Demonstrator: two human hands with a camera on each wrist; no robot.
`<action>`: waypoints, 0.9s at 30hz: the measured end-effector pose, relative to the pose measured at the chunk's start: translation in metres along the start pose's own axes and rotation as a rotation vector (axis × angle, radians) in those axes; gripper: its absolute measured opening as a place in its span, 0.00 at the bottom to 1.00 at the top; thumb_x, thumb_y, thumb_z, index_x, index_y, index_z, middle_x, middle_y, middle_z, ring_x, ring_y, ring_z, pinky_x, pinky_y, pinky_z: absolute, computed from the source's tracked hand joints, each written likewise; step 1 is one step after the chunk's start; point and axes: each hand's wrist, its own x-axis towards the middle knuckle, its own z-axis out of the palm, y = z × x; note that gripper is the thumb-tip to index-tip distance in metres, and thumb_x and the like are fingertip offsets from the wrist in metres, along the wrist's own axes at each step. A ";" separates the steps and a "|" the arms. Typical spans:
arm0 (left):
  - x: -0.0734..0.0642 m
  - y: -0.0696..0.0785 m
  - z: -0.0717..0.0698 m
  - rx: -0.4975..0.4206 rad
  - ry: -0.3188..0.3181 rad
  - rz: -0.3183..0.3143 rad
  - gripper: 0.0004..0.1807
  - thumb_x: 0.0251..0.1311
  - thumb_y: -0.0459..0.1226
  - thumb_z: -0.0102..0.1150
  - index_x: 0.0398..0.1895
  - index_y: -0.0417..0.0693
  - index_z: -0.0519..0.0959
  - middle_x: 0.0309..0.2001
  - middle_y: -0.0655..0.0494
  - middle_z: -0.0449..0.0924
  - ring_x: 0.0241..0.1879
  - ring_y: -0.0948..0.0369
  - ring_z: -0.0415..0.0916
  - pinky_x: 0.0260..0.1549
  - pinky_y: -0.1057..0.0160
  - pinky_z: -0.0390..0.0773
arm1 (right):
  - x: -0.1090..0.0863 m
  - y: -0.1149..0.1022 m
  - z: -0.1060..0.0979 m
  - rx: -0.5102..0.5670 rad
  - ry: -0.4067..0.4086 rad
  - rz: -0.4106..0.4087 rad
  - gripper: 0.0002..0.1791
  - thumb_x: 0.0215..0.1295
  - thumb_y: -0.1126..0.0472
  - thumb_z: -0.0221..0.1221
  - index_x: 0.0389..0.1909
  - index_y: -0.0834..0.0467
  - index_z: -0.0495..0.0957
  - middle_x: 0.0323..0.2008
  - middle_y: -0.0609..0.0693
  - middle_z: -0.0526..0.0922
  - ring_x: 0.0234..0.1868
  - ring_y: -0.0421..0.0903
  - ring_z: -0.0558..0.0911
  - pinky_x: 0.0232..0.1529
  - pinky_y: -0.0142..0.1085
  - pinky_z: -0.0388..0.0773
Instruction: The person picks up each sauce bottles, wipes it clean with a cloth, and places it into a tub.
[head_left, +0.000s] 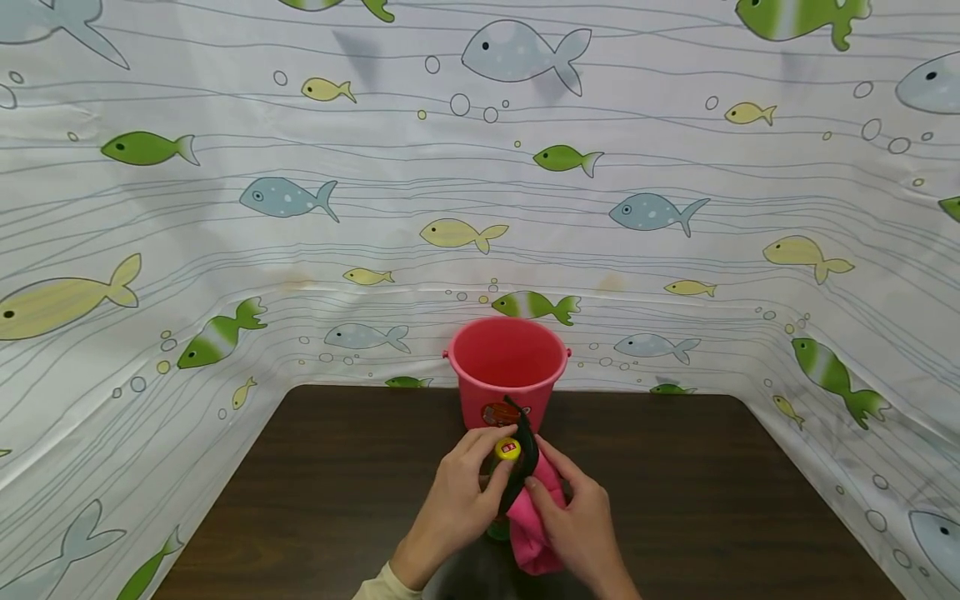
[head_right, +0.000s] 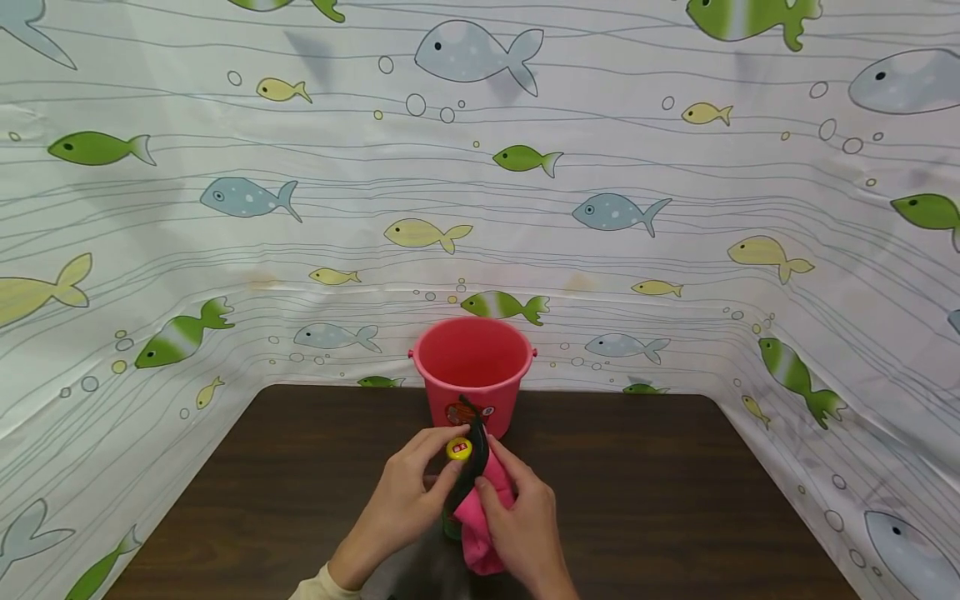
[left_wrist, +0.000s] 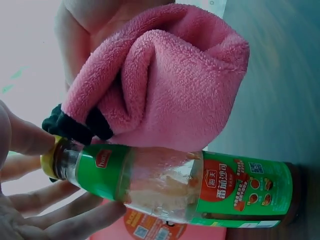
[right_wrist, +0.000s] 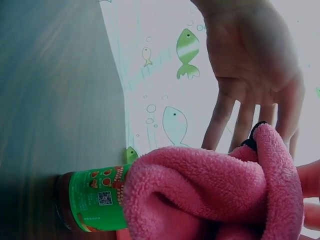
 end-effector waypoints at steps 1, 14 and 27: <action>0.000 0.000 0.000 -0.023 -0.012 -0.007 0.21 0.74 0.35 0.61 0.69 0.50 0.79 0.62 0.47 0.80 0.59 0.49 0.84 0.41 0.63 0.90 | 0.000 0.000 0.001 -0.001 -0.003 0.000 0.29 0.69 0.57 0.70 0.71 0.44 0.79 0.46 0.54 0.89 0.25 0.38 0.82 0.25 0.32 0.82; 0.001 -0.002 0.001 0.042 -0.007 -0.027 0.19 0.74 0.36 0.61 0.65 0.46 0.81 0.59 0.48 0.84 0.55 0.52 0.85 0.43 0.62 0.90 | -0.004 0.009 0.009 -0.090 -0.069 -0.003 0.36 0.69 0.51 0.70 0.77 0.39 0.71 0.48 0.52 0.91 0.35 0.40 0.84 0.35 0.30 0.85; 0.002 0.000 0.001 0.055 -0.013 -0.032 0.19 0.74 0.36 0.61 0.65 0.47 0.81 0.58 0.49 0.84 0.49 0.57 0.82 0.40 0.71 0.84 | -0.009 0.037 0.015 -0.191 -0.180 0.008 0.36 0.73 0.54 0.66 0.80 0.50 0.68 0.67 0.61 0.82 0.57 0.50 0.87 0.53 0.48 0.88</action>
